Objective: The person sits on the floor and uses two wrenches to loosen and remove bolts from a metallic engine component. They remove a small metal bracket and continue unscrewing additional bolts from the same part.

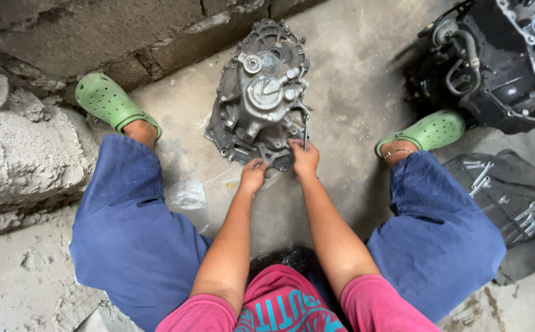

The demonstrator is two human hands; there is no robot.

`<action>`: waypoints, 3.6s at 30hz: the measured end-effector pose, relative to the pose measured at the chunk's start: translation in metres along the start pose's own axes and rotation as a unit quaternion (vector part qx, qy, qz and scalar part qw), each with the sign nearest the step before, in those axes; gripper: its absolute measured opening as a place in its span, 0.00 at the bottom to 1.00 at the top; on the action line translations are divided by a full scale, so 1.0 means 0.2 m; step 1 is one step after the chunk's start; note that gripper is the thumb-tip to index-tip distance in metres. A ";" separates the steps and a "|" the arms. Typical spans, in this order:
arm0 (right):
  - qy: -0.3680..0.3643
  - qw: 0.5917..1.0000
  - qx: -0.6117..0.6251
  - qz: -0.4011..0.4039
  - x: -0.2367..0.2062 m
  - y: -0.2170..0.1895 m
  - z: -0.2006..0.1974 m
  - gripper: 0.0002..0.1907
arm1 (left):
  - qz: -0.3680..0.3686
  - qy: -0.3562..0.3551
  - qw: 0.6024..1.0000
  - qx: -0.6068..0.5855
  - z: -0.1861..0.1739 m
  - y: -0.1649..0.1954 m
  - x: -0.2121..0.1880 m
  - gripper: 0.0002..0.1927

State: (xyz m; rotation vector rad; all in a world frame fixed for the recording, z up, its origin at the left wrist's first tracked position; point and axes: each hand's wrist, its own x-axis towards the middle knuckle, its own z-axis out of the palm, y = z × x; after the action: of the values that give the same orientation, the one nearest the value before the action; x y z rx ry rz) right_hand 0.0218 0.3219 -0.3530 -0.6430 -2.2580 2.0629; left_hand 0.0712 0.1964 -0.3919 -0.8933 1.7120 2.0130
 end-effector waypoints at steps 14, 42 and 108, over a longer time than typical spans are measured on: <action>-0.006 0.998 0.037 0.048 0.03 -0.03 -0.02 0.09 | 0.002 -0.022 1.000 -0.011 0.01 -0.01 0.02 0.20; -0.012 0.999 0.023 0.032 0.01 -0.08 -0.02 0.08 | 0.047 0.000 0.999 0.013 0.01 0.00 0.02 0.22; 0.014 0.995 0.099 0.016 -0.02 0.03 -0.01 0.08 | -0.027 -0.035 0.999 -0.026 -0.03 0.05 -0.02 0.20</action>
State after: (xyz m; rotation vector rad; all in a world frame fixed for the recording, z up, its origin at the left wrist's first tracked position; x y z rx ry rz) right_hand 0.0273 0.3231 -0.3578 -0.6949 -2.0074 2.2386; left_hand 0.0694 0.1894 -0.3827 -0.8659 1.5875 2.0376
